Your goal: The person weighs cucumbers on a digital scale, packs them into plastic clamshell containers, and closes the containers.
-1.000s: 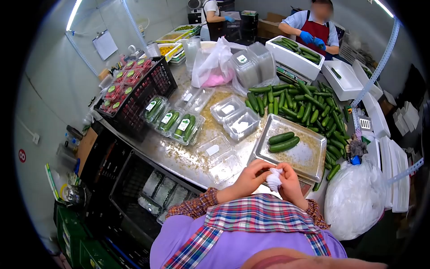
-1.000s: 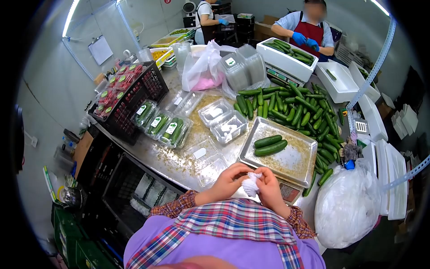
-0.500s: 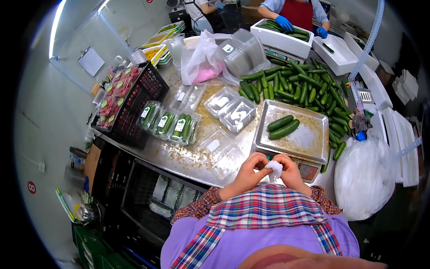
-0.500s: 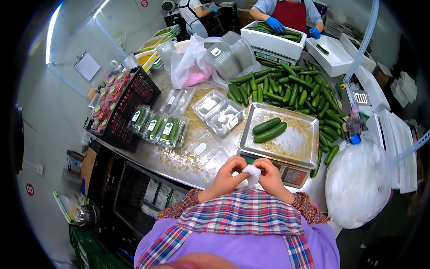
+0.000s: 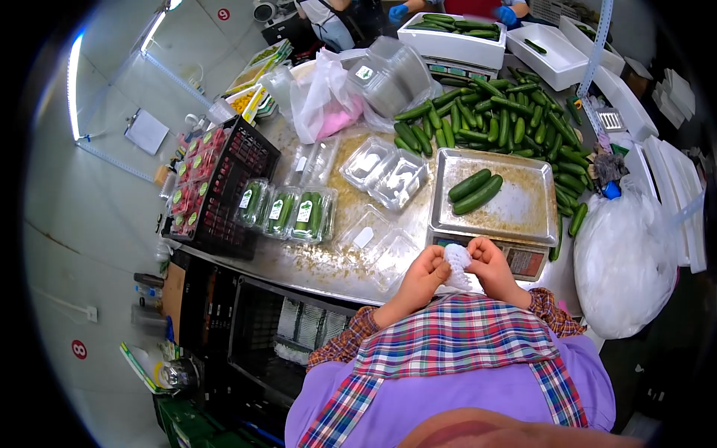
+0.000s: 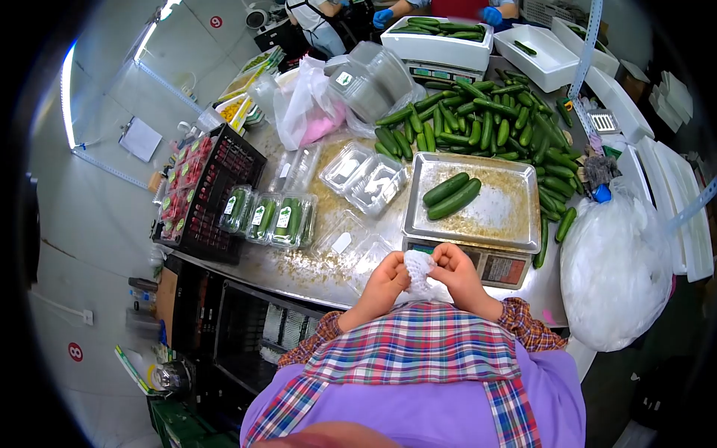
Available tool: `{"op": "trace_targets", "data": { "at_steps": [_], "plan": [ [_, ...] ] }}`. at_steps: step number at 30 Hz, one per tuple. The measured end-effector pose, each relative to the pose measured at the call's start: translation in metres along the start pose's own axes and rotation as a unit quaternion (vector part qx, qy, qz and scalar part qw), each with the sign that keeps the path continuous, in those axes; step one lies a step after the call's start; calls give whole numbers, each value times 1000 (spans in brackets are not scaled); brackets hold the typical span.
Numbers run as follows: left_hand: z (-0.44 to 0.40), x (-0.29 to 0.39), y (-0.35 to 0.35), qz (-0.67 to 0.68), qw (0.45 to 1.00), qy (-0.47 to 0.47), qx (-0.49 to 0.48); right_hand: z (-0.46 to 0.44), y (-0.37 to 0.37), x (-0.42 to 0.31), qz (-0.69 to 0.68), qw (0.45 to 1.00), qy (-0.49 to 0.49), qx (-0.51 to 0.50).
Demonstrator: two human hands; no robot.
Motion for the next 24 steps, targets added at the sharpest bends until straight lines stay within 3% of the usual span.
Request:
{"op": "trace_targets", "data": {
  "at_steps": [2, 6, 11, 14, 18, 22, 24],
  "plan": [
    [1, -2, -5, 6, 999, 34, -35, -1, -1, 2, -65, 997, -27, -7],
    [4, -19, -4, -107, 977, 128, -134, -7, 4, 6, -227, 973, -38, 20],
    [5, 21, -1, 207, 976, 26, -60, -3, -6, 8, -309, 940, -113, -86],
    [4, 19, 0, 206, 971, 50, -111, 1, -19, 17, -292, 925, -196, -140],
    [6, 13, 1, 37, 990, 105, -92, 5, -39, 10, -59, 946, -230, -220],
    [6, 23, 3, -87, 987, 88, -104, 0, -35, 14, 128, 906, -223, -335],
    [10, 23, 6, -92, 983, 122, -104, -4, -40, 5, 32, 935, -188, -301]
  ]
}}
Point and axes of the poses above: each hand's wrist, its own z-axis away from the middle knuckle, its own y-axis out of the back of the hand, x = y × z, the point moved 8 cm from there along -z, towards the middle knuckle, and after that the axes turned 4 degrees about y, right-handed, at the moved point
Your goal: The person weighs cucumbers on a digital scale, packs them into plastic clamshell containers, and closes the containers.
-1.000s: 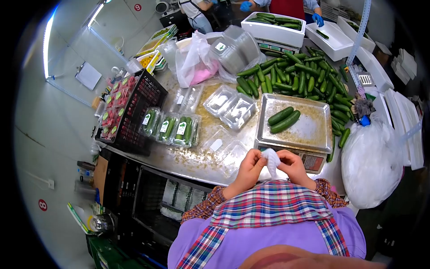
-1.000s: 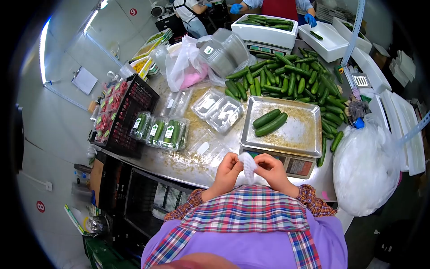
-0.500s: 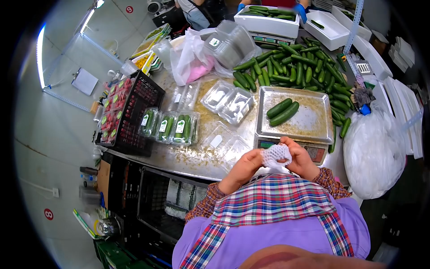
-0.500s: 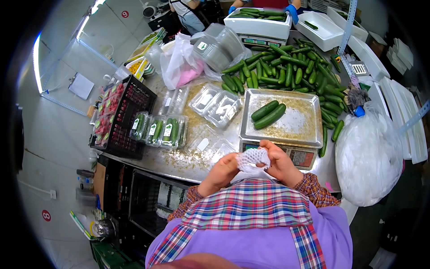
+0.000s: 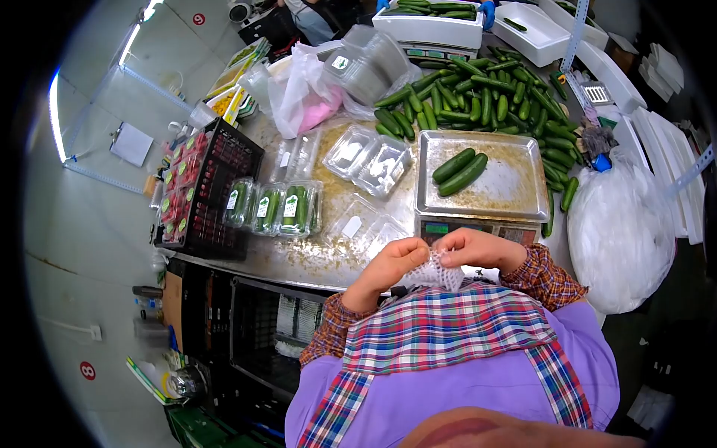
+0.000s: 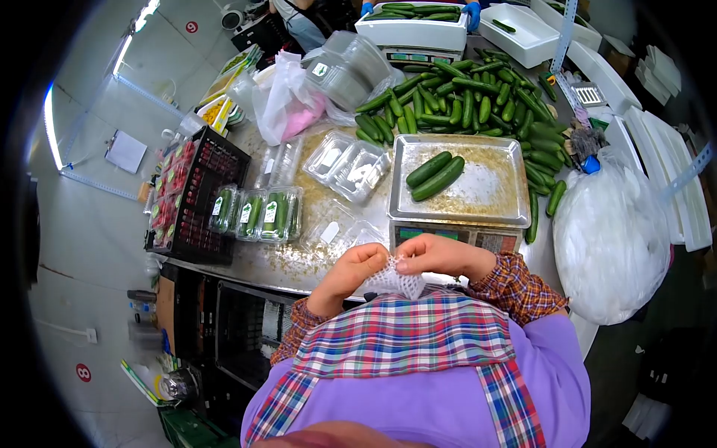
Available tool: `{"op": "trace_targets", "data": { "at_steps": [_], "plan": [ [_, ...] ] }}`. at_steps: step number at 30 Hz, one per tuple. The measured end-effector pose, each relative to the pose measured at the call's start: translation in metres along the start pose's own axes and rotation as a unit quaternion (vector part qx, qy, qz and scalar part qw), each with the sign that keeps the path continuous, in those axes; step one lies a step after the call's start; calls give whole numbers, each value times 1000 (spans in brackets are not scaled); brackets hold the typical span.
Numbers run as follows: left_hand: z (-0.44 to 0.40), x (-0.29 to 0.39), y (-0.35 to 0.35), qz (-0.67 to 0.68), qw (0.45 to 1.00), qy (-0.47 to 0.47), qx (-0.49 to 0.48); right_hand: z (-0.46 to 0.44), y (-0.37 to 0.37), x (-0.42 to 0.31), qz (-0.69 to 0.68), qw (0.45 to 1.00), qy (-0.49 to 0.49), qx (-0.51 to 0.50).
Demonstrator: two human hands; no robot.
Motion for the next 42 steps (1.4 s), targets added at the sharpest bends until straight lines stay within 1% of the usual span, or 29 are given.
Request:
{"op": "trace_targets", "data": {
  "at_steps": [2, 3, 6, 7, 10, 11, 14, 15, 18, 21, 24, 25, 28, 29, 32, 33, 34, 36, 38, 40, 41, 42],
  "plan": [
    [4, -3, 1, -17, 999, 36, -22, -3, -1, -10, -86, 994, 67, 24],
    [4, -3, -4, -13, 998, 27, -48, -3, 2, -7, -128, 988, 72, 49],
    [9, -7, -17, -26, 988, 61, -141, -2, -1, 4, -90, 995, 17, 26],
    [10, -8, -18, -34, 985, 73, -155, -1, -3, 6, -80, 997, -1, 17],
    [9, -12, -9, -76, 987, 81, -116, 2, -10, -8, 32, 999, -30, -10],
    [7, -6, -8, -52, 993, 47, -94, 2, -14, -12, 39, 999, -26, -14],
    [6, 4, -8, -73, 994, 19, -81, 2, -10, -21, 170, 985, -25, -28],
    [7, 10, -12, -69, 995, 16, -69, 3, -11, -26, 173, 984, -30, -12],
    [6, 10, -18, -80, 992, 24, -98, 2, -4, -27, 270, 961, -59, 20],
    [10, 4, -23, -98, 984, 90, -121, 0, -15, -29, 340, 940, -16, -27],
    [20, 10, -38, -77, 974, 81, -199, 3, -40, -38, 274, 953, -4, -129],
    [24, 27, -45, -91, 979, 45, -176, 4, -47, -43, 231, 962, 18, -142],
    [31, 39, -53, -43, 984, 2, -171, 5, -58, -50, 102, 985, 41, -130],
    [32, 40, -54, -55, 981, -10, -188, 5, -61, -50, 66, 987, 52, -135],
    [35, 42, -59, -2, 962, -80, -262, 2, -62, -43, 26, 987, 52, -149],
    [41, 69, -66, 114, 909, -266, -301, 0, -54, -48, -26, 985, 128, -113],
    [38, 71, -59, 175, 898, -301, -269, -2, -55, -55, -174, 957, 190, -135],
    [38, 62, -38, 299, 860, -365, -196, -16, -45, -54, -284, 917, 247, -133],
    [25, 28, 9, 354, 882, -309, -39, -39, -12, -30, -395, 890, 229, -15],
    [25, 0, 48, 376, 886, -235, 134, -51, 12, -20, -398, 892, 162, 139],
    [27, -16, 75, 329, 899, -239, 159, -53, 25, -16, -373, 893, 173, 184],
    [43, -20, 86, 325, 875, -223, 281, -53, 38, -11, -346, 892, 180, 228]
  ]
}}
Point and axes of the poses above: each hand's wrist, its own z-axis away from the middle knuckle, its own y-axis out of the back of the hand, x = y × z, the point moved 8 cm from there along -z, towards the middle knuckle, and after that the axes turned 4 degrees about y, right-handed, at the moved point
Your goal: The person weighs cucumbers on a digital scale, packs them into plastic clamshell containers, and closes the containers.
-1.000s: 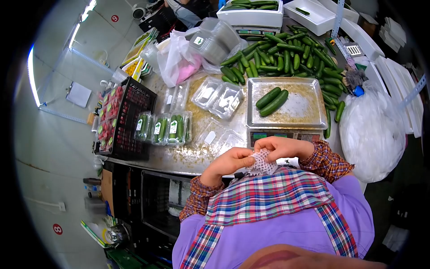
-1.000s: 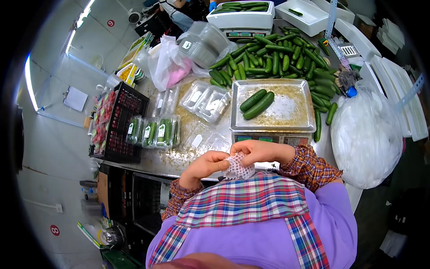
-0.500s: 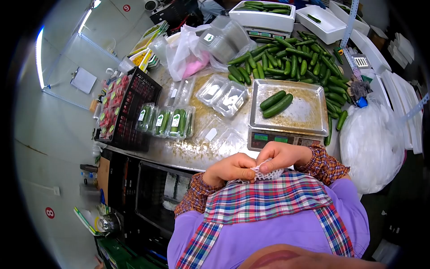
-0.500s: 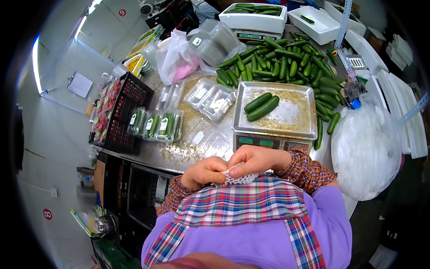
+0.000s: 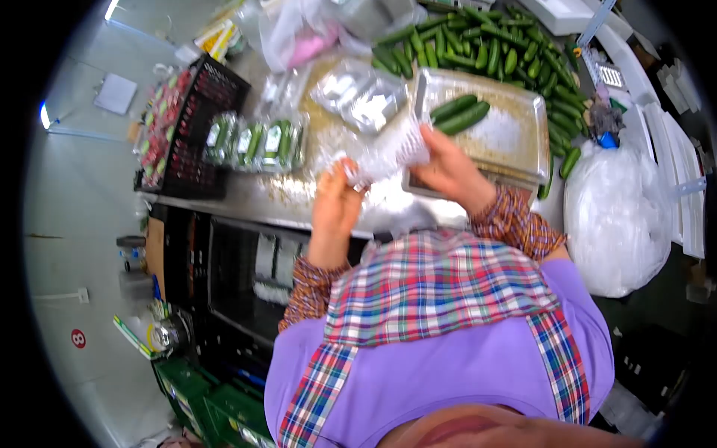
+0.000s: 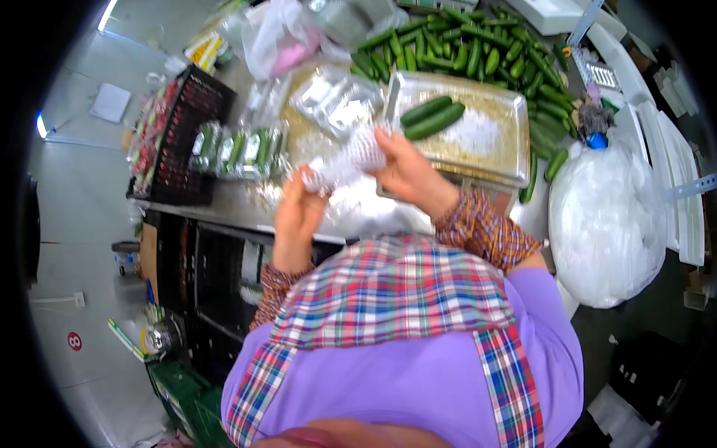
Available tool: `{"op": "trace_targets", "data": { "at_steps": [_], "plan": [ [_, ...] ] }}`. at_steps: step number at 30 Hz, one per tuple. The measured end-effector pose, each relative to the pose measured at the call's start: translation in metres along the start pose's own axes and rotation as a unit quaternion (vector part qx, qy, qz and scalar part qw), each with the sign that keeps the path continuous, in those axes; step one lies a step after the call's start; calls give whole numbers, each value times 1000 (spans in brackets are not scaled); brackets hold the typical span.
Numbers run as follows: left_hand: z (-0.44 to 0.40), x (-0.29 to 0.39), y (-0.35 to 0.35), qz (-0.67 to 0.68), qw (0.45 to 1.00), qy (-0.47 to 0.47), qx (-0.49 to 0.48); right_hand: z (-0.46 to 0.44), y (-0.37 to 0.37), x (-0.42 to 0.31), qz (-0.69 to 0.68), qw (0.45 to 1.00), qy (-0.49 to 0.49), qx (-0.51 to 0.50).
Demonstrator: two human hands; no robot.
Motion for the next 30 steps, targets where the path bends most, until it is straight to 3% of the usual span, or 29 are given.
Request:
{"op": "trace_targets", "data": {
  "at_steps": [1, 3, 5, 7, 9, 12, 16, 19, 23, 30],
  "plan": [
    [3, 5, 15, -18, 997, -7, 72, -5, 9, -1, 35, 999, 7, -5],
    [10, 17, 35, -93, 990, -57, 94, -13, 17, 0, 137, 990, 7, -30],
    [19, 24, 54, -203, 960, -111, 160, -17, 33, -1, 363, 931, 30, 24],
    [30, 27, 63, -359, 900, -145, 200, -21, 34, -2, 546, 833, 91, 11],
    [38, 27, 61, -514, 814, -155, 222, -22, 21, -1, 699, 692, 181, -19],
    [37, 20, 63, -614, 739, -204, 185, -37, 27, 25, 766, 608, 194, -85],
    [26, 13, 80, -660, 701, -202, 177, -62, 35, 61, 825, 512, 170, -171],
    [16, 11, 76, -709, 641, -262, 133, -78, 48, 85, 865, 458, 128, -162],
    [-5, -5, 89, -721, 619, -284, 127, -88, 59, 111, 896, 393, 85, -188],
    [-23, -41, 114, -806, 560, -167, 88, -100, 95, 133, 882, 407, 129, -201]
  ]
}}
Point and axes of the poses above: each hand's wrist, its own z-axis away from the middle knuckle, its own y-axis out of the back of the hand, x = y × z, the point moved 8 cm from there along -z, towards the middle knuckle, and after that the axes turned 4 degrees about y, right-handed, at the moved point
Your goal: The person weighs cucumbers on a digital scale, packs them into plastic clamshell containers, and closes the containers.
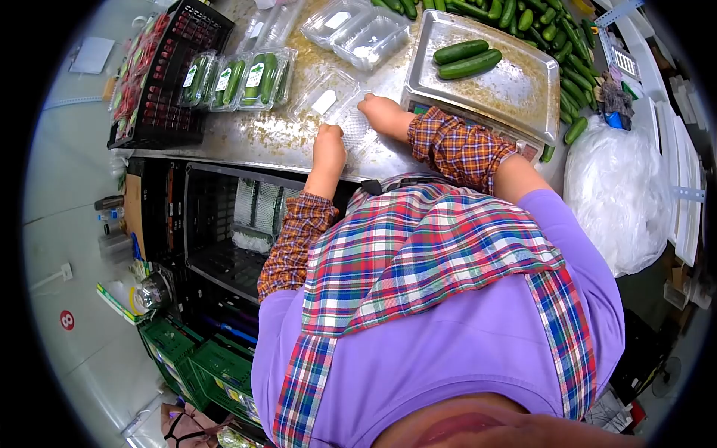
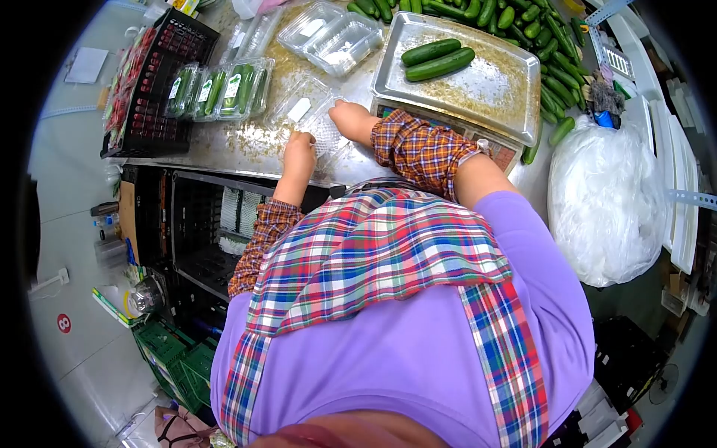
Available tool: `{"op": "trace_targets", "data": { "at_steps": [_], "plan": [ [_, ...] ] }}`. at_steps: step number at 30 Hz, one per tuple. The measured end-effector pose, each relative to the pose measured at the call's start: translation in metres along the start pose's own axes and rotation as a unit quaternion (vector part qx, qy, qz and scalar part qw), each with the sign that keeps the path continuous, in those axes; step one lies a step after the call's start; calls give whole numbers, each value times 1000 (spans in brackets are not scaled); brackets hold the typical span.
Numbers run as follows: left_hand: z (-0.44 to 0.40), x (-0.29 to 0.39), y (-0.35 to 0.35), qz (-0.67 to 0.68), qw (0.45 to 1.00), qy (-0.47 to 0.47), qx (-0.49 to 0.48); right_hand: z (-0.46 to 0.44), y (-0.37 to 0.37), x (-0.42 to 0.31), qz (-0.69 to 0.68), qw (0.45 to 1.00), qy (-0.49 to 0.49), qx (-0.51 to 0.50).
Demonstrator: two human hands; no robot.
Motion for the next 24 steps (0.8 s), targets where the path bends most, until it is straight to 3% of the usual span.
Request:
{"op": "trace_targets", "data": {
  "at_steps": [7, 13, 20, 22, 24],
  "plan": [
    [3, 0, -7, -71, 994, 5, -82, -5, 17, -29, 73, 979, -46, -186],
    [7, 13, 3, -66, 988, -44, -134, -3, 23, -20, 120, 992, 42, -8],
    [7, 12, -10, -92, 975, -79, -186, -5, 11, -19, 134, 986, 63, -81],
    [8, 25, -8, -164, 964, -119, -172, -4, 7, -22, 153, 980, 67, -105],
    [9, 36, -3, -214, 953, -146, -158, -3, 11, -21, 130, 989, 49, -53]
  ]
}}
Point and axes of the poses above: each hand's wrist, its own z-axis away from the middle knuckle, its own y-axis out of the back of the hand, x = y × z, the point moved 8 cm from there along -z, towards the middle knuckle, and after that the axes turned 4 degrees about y, right-handed, at the moved point
